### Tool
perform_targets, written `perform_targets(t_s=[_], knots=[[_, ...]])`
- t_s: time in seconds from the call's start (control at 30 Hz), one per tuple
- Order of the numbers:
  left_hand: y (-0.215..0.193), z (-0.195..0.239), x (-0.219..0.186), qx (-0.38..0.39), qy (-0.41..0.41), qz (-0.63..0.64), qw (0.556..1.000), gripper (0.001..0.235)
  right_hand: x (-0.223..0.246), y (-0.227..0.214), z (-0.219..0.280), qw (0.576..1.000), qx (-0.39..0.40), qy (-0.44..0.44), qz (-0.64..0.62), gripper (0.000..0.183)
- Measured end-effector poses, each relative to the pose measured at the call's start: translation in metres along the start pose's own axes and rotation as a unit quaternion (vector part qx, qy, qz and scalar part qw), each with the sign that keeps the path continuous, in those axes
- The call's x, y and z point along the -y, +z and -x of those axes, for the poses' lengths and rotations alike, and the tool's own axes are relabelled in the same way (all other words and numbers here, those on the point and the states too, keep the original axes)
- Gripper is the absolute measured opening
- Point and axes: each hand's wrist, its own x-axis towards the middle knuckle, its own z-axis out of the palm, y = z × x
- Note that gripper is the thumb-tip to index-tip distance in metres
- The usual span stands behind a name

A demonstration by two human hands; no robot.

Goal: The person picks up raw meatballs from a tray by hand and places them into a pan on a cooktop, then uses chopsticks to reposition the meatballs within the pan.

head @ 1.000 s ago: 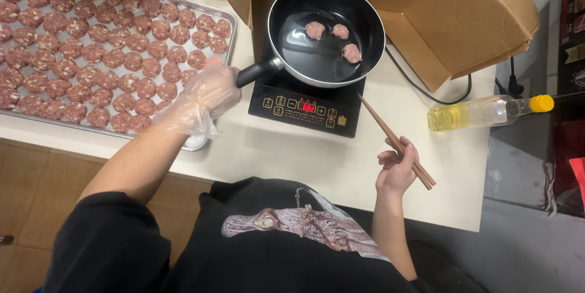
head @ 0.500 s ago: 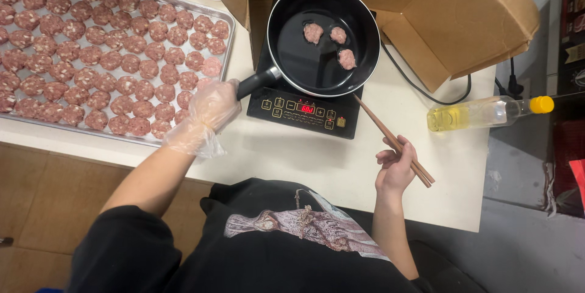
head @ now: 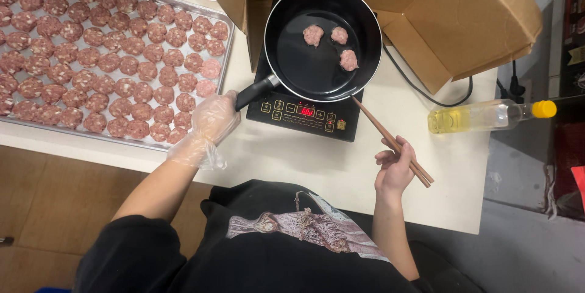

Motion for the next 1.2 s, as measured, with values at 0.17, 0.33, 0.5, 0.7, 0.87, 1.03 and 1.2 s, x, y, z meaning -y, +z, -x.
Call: perform_targets(t_s=[0.17,0.33,0.5,0.7,0.87,1.03,1.2], knots=[[-0.006,-0.002,-0.004,0.006,-0.005,0.007,1.000,0.026,-0.003,0.004,-0.006,1.000,0.008,-0.003,-0.003,0.032],[-0.010,-0.001,-0.008,-0.009,0.003,0.009,1.000,0.025,0.001,0.022,-0.032,0.998,0.047,-0.022,-0.019,0.032],[-0.044,0.008,-0.018,0.057,-0.010,0.037,0.998,0.037,0.008,0.068,-0.078,0.982,0.159,-0.071,0.072,0.023],[-0.071,0.028,-0.011,-0.053,-0.072,0.184,0.979,0.054,0.004,0.140,-0.124,0.896,0.314,-0.195,0.245,0.011],[-0.068,0.044,-0.014,-0.114,-0.112,0.231,0.960,0.044,0.001,0.169,-0.149,0.828,0.399,-0.240,0.311,0.012],[-0.064,0.047,-0.021,-0.162,-0.095,0.258,0.948,0.038,0.004,0.170,-0.183,0.832,0.428,-0.172,0.309,0.015],[-0.065,0.047,-0.026,-0.191,-0.065,0.288,0.936,0.035,0.013,0.172,-0.205,0.800,0.424,-0.267,0.330,0.014]])
